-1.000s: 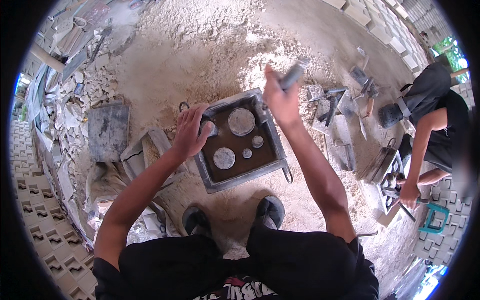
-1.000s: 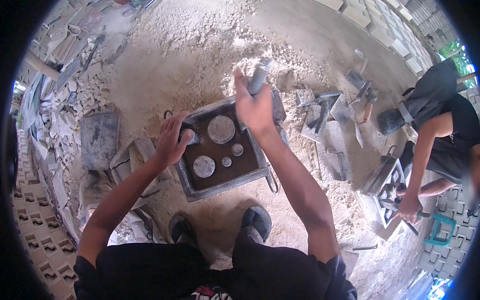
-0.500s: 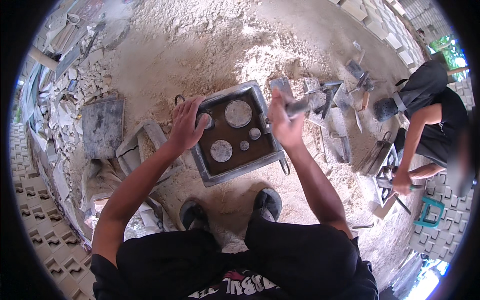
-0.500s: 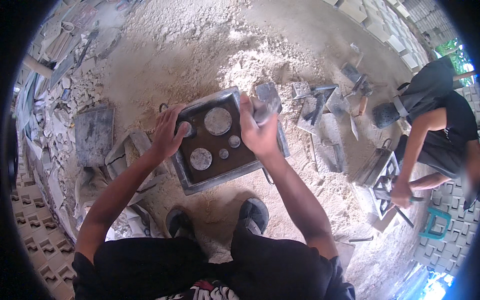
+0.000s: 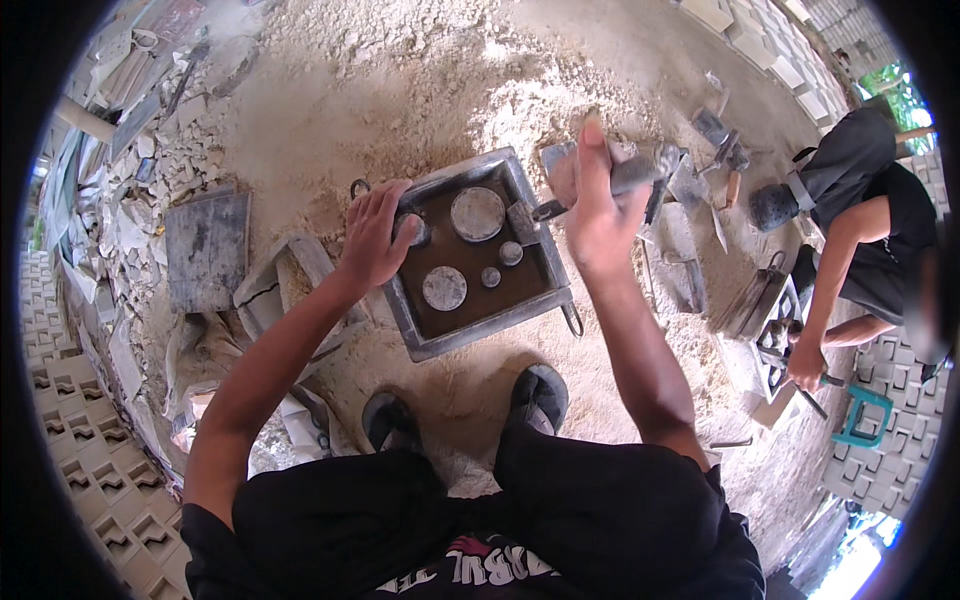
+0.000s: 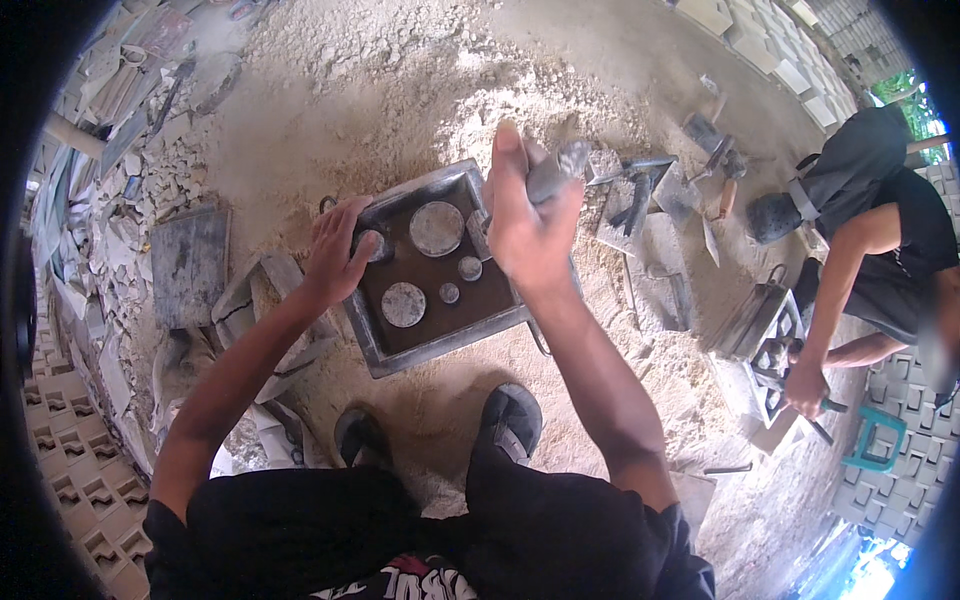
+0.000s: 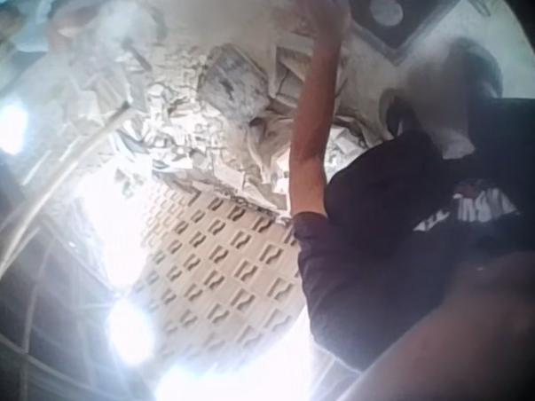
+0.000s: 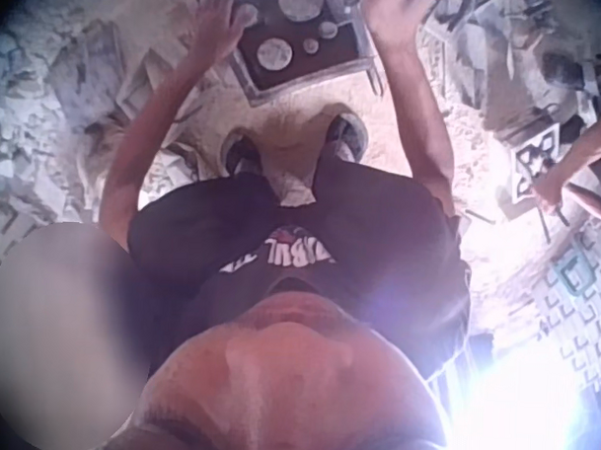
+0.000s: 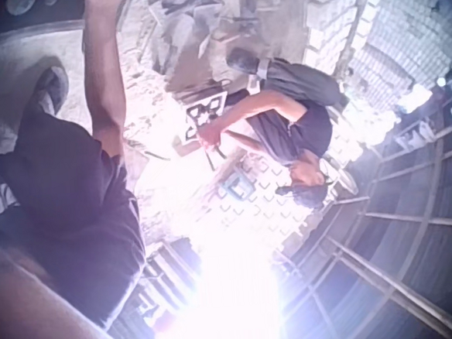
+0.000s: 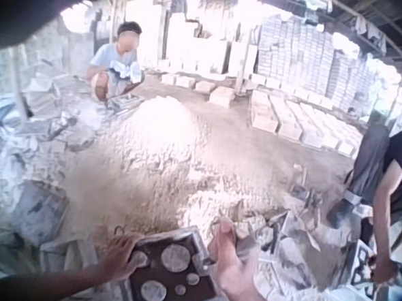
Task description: The person fills a metal mold with powder, uses a trowel to scrape and level the surface, and then uses a cylindrical tool to tamp down the material inside the circular sections of the mold.
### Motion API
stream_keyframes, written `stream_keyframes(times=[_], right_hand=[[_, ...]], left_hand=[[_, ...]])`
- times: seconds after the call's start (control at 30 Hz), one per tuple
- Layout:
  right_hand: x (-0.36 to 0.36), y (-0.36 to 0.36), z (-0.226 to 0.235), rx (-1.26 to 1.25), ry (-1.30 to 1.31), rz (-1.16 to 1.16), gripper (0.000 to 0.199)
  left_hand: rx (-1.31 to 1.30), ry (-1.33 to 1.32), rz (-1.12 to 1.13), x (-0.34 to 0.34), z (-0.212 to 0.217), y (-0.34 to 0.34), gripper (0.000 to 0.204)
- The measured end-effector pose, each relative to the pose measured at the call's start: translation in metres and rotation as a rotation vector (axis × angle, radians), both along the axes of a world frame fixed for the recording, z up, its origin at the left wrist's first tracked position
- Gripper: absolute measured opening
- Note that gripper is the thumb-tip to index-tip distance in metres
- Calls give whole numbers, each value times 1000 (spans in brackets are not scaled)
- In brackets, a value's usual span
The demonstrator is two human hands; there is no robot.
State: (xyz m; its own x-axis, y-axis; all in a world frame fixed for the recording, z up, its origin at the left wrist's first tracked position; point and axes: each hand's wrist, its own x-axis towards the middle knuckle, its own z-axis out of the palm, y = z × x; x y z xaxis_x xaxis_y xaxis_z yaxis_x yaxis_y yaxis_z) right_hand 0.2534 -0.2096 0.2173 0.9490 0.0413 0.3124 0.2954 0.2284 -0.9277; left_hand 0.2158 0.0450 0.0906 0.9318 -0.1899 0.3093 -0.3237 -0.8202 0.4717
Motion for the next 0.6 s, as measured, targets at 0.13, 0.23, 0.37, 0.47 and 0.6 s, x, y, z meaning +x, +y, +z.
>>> stream_keyframes(times=[0.13,0.23,0.37,0.47,0.6], right_hand=[[21,14,-27,-265,118,-38,42],[23,20,25,-96,177,-17,42],[36,15,-38,-362,-64,-37,44],[51,35,-22,-377,189,32,41],[44,30,8,-334,49,24,42]], left_hand=[[-30,13,-1,2,-1,-3,47],[-29,18,-16,3,3,1,48],[-10,16,-29,5,0,-7,48],[-28,0,0,0,-4,3,48],[-9,20,-6,2,2,-1,48]])
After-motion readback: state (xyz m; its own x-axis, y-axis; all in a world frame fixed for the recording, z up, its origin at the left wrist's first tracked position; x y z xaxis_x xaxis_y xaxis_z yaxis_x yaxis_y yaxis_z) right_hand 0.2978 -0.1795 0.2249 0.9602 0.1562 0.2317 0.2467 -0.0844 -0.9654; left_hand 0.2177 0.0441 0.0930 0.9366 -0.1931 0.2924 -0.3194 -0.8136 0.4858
